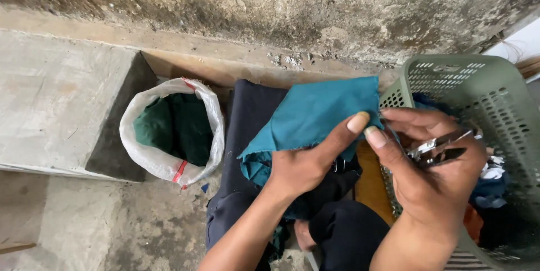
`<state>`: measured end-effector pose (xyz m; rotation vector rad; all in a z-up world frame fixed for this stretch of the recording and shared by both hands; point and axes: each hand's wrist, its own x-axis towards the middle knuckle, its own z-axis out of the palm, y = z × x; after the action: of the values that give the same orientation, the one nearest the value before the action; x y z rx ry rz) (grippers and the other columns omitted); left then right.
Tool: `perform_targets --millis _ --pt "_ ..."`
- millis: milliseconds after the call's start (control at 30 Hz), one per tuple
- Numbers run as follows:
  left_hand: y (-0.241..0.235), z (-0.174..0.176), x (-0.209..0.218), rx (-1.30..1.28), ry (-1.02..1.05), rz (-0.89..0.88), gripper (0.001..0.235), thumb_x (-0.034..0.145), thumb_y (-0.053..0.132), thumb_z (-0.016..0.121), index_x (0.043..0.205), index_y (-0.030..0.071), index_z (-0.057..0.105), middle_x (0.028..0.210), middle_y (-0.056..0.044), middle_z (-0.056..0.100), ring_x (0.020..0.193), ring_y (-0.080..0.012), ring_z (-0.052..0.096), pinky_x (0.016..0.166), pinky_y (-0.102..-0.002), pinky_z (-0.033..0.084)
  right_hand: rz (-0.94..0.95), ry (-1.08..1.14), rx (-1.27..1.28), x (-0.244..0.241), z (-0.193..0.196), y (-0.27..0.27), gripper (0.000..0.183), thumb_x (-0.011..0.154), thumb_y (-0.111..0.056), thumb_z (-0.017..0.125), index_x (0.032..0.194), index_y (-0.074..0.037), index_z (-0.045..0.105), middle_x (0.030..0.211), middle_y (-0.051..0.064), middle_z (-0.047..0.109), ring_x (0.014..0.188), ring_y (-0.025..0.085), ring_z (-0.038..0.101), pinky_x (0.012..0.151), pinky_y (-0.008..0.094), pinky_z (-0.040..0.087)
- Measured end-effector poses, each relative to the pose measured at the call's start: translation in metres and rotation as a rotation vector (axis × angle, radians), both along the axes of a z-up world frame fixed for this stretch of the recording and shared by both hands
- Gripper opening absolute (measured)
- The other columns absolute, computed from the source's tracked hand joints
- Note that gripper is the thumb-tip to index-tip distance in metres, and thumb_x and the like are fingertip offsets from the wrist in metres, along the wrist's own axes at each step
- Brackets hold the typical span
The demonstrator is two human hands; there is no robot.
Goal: The person cuts a piece of teal fabric using scissors while sitting on the floor. They trim the edges and adjust the fabric orientation multiple times to cut different sides.
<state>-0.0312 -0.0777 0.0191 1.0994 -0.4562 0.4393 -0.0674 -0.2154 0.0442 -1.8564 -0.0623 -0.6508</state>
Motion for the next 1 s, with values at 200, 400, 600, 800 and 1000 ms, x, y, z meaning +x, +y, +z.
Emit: perform_targets --millis 200,400,600,800,1000 --pt "0.004 -0.027 0.003 0.103 -0.011 -0.020 0.015 0.092 0.019 0.081 0.102 0.012 0.073 0.108 0.001 0.075 0.104 -0.0061 0.071 0.096 -0.026 0.064 -0.093 -0.007 -0.109 -0.001 -0.024 -0.007 0.023 0.088 0.000 0.080 0.108 0.008 0.070 0.104 0.020 0.074 0.091 0.023 0.073 0.077 0.028 0.057" --pt "0.008 -0.017 0.010 0.088 0.143 -0.205 0.021 0.095 0.015 0.076 0.114 0.007 0.073 0.118 -0.005 0.076 0.111 -0.0123 0.073 0.108 -0.031 0.064 -0.132 -0.007 -0.029 0.005 -0.046 -0.011 0.021 0.091 -0.002 0.079 0.107 0.008 0.069 0.095 0.018 0.071 0.080 0.021 0.070 0.069 0.028 0.054" --pt "0.011 -0.022 0.016 0.187 0.177 -0.156 0.022 0.094 0.021 0.075 0.111 0.007 0.074 0.116 -0.006 0.076 0.111 -0.0151 0.073 0.106 -0.034 0.065 -0.138 -0.051 0.053 0.010 -0.059 -0.013 0.018 0.091 0.001 0.078 0.104 0.009 0.067 0.103 0.020 0.072 0.083 0.023 0.071 0.066 0.028 0.056" --pt "0.010 -0.026 0.016 0.241 0.223 -0.051 0.033 0.091 0.025 0.076 0.119 0.007 0.071 0.123 -0.007 0.075 0.117 -0.0169 0.071 0.111 -0.035 0.059 0.050 -0.080 0.180 0.011 -0.065 -0.021 0.034 0.091 -0.009 0.068 0.121 0.008 0.064 0.097 0.021 0.071 0.078 0.024 0.070 0.052 0.032 0.048" --pt "0.011 -0.024 0.018 0.277 0.133 -0.080 0.027 0.093 0.027 0.074 0.112 0.008 0.071 0.115 -0.006 0.075 0.109 -0.0194 0.073 0.101 -0.036 0.063 0.317 -0.015 0.389 0.017 -0.066 -0.032 0.084 0.090 -0.059 0.064 0.128 0.016 0.058 0.089 0.027 0.066 0.054 0.017 0.050 0.050 0.023 0.031"
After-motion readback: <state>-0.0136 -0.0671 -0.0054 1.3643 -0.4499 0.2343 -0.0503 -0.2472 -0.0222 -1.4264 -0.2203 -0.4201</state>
